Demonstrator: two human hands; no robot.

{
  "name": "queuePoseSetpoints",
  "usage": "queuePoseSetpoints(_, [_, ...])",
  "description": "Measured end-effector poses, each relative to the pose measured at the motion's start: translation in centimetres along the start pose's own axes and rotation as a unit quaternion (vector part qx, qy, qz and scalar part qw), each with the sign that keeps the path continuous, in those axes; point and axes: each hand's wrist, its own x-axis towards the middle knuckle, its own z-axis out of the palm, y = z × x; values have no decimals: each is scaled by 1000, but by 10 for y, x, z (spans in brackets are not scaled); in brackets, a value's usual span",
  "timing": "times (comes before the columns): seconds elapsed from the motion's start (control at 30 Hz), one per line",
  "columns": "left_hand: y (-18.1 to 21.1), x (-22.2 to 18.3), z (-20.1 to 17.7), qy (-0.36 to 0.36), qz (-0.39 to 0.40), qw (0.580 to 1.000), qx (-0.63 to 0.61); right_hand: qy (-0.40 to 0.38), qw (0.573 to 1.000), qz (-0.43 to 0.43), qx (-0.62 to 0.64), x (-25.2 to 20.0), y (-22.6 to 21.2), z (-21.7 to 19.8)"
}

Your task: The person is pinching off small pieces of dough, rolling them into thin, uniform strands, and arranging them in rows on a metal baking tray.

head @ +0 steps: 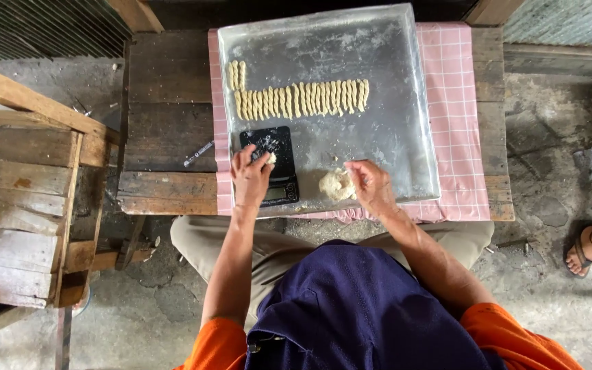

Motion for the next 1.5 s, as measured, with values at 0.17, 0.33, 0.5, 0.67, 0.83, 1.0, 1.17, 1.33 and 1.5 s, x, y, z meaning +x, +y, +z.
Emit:
queuePoseSetpoints(0.17, [-23,-6,79,43,129,990,45,-34,998,8,53,4,-42,10])
queuePoseSetpoints(0.33, [61,-42,41,-37,200,975,-89,-77,977,87,181,7,-58,18])
queuePoseSetpoints(0.5, [105,-52,-7,-33,126,946,-295,-113,939,152,288,16,-71,-6])
queuePoseSetpoints(0.67, [138,-52,-42,-63,40,901,-428,-136,904,156,374,14,-69,-17])
queuePoseSetpoints(0.83, [149,-48,-53,-72,1,878,-473,-98,915,162,356,13,-72,-13])
queuePoseSetpoints(1.0, [158,-46,-63,-58,-41,862,-501,-83,922,204,317,-2,-70,-1])
queuePoseSetpoints(1.17, [163,-52,-57,-84,-92,800,-587,-64,930,174,318,0,-71,-4])
queuePoseSetpoints(1.33, [153,-58,-30,-69,-115,744,-655,-71,934,130,326,2,-69,-9])
queuePoseSetpoints(1.5, [172,-56,-58,-101,-95,769,-624,-53,946,51,316,5,-57,-5])
